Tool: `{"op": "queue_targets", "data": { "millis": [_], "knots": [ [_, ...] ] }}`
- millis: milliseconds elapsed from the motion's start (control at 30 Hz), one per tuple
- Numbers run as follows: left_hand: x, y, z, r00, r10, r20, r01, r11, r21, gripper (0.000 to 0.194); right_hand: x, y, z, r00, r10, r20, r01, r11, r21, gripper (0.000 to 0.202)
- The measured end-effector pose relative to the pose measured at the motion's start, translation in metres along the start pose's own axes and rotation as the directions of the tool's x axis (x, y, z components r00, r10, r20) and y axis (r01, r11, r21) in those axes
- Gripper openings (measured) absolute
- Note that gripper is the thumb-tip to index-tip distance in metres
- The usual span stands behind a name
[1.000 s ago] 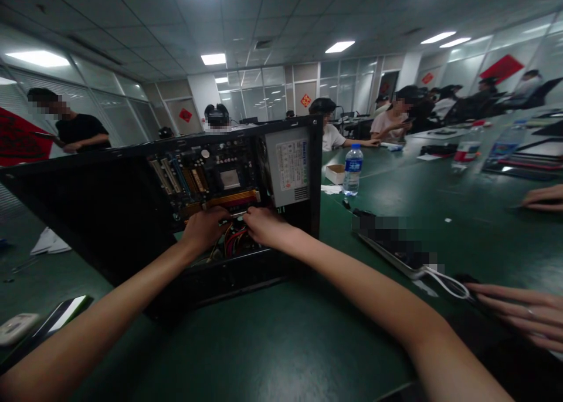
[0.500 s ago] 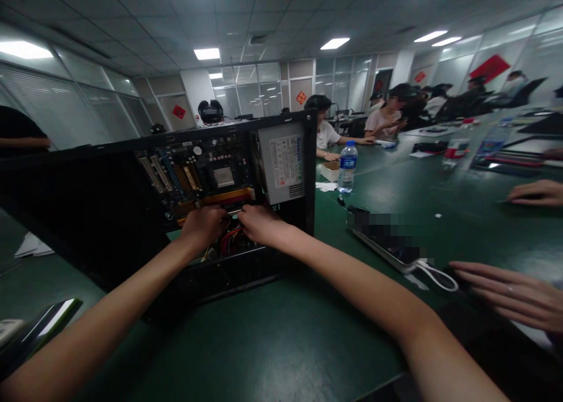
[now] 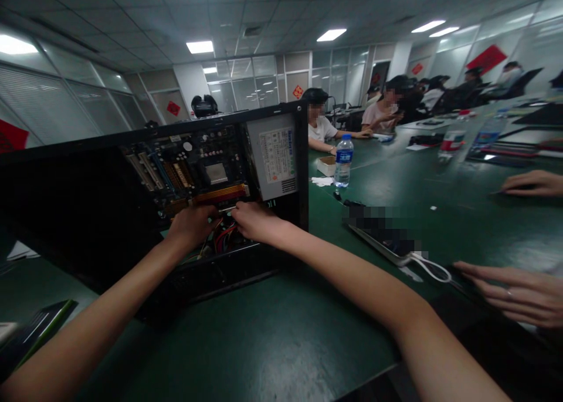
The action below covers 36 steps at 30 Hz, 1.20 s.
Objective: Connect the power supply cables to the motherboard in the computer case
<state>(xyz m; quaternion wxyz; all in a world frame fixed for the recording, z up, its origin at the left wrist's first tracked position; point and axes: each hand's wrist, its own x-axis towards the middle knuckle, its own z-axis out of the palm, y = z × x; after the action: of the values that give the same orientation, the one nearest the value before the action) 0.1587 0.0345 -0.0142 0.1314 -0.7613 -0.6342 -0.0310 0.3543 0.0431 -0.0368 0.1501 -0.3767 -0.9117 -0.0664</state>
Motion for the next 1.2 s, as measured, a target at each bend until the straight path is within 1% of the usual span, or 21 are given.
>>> {"op": "queue_targets", "data": {
  "millis": [100, 233, 367, 433, 600, 700, 767, 967, 1100, 1200],
  "knots": [
    [-0.003, -0.004, 0.002, 1.000, 0.002, -0.013, -0.002, 0.998, -0.060, 0.029, 0.000, 0.001, 0.001, 1.000, -0.002, -0.013, 0.002, 1.000, 0.006, 0.020],
    [-0.001, -0.012, 0.007, 0.999, -0.050, 0.005, 0.050, 0.991, -0.124, 0.027, 0.000, 0.002, 0.001, 1.000, -0.005, 0.002, 0.005, 1.000, 0.016, 0.021],
    [0.004, -0.015, 0.011, 1.000, 0.005, 0.011, -0.003, 0.983, -0.184, 0.032, 0.000, 0.001, 0.000, 1.000, -0.004, 0.017, 0.003, 1.000, 0.015, 0.022],
    [0.004, -0.014, 0.010, 1.000, 0.004, 0.031, 0.002, 0.976, -0.216, 0.035, -0.001, 0.000, -0.001, 1.000, 0.010, 0.018, -0.010, 1.000, 0.009, 0.021],
    [-0.004, -0.010, -0.003, 0.994, -0.087, 0.063, 0.101, 0.956, -0.275, 0.038, -0.001, -0.002, -0.001, 0.998, 0.054, -0.015, -0.054, 0.999, -0.001, 0.020],
    [-0.009, -0.011, -0.006, 0.989, -0.076, 0.130, 0.114, 0.943, -0.313, 0.045, -0.001, -0.002, 0.000, 0.997, 0.069, -0.032, -0.070, 0.998, 0.000, 0.020],
    [-0.011, -0.012, -0.005, 0.985, -0.051, 0.162, 0.103, 0.937, -0.333, 0.045, -0.001, -0.002, 0.000, 0.997, 0.070, -0.036, -0.070, 0.998, 0.002, 0.020],
    [-0.003, -0.007, 0.007, 0.995, 0.000, 0.098, 0.033, 0.942, -0.334, 0.042, -0.002, -0.002, -0.001, 0.997, 0.076, -0.021, -0.077, 0.997, -0.006, 0.019],
    [0.005, -0.002, 0.014, 0.997, -0.004, 0.072, 0.026, 0.953, -0.302, 0.038, -0.002, -0.002, -0.002, 0.997, 0.078, -0.003, -0.078, 0.997, -0.012, 0.021],
    [0.006, -0.002, 0.017, 0.998, -0.023, 0.057, 0.038, 0.956, -0.290, 0.038, -0.001, -0.002, -0.002, 0.997, 0.071, -0.007, -0.071, 0.997, -0.016, 0.021]
  ]
}}
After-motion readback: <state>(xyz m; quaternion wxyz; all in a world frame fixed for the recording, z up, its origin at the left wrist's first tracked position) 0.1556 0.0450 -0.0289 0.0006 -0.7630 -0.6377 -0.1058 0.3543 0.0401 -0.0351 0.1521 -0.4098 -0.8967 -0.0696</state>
